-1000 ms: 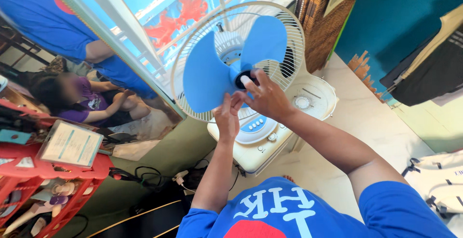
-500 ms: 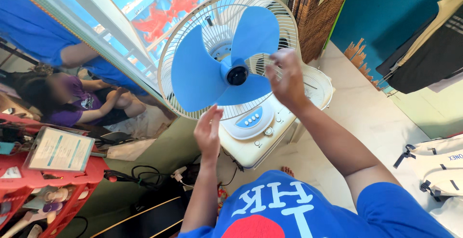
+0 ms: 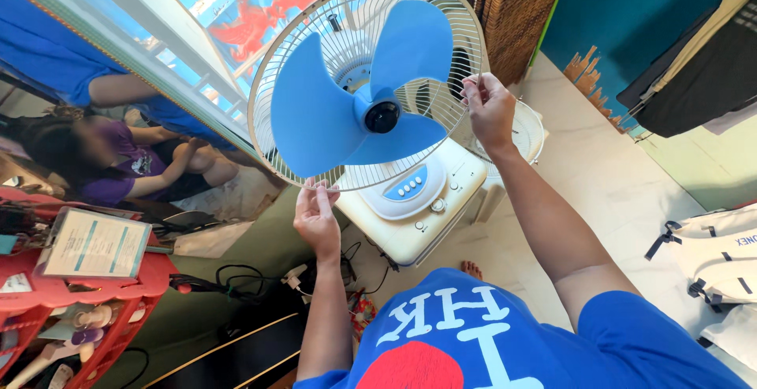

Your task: The person assembles a table fan by attaching the blue fan blades to the motor hub, securing them with a nut, and then fitting the front wire cage over the blades. The person uses their hands to manipulate the components throughout the process.

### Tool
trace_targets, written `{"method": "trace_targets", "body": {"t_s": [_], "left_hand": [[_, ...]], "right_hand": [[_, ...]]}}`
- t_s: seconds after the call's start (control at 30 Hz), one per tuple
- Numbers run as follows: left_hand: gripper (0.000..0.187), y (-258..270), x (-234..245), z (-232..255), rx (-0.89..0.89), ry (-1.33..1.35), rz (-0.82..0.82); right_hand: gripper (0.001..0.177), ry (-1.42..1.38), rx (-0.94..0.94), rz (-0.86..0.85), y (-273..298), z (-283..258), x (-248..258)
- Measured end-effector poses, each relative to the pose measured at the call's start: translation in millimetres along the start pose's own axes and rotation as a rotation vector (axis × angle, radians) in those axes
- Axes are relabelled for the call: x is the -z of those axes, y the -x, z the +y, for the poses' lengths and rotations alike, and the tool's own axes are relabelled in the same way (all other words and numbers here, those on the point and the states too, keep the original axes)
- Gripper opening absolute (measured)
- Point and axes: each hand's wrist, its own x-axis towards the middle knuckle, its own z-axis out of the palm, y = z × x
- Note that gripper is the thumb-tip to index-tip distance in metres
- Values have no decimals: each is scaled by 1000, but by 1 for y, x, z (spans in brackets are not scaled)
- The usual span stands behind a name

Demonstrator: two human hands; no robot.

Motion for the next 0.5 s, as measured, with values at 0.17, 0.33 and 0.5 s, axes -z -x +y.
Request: {"method": "trace_targets", "body": {"t_s": [0.17, 0.33, 0.5], "left_hand": [[31, 0, 6, -14, -12, -12, -9], [33, 1, 4, -17, 22, 70, 12], [36, 2, 2, -10, 25, 34, 32]], "right_hand": [[13, -56, -19, -19, 5, 10, 2], [14, -93, -43, -25, 4, 14, 1], [19, -70, 3, -27, 1, 8, 3]]}}
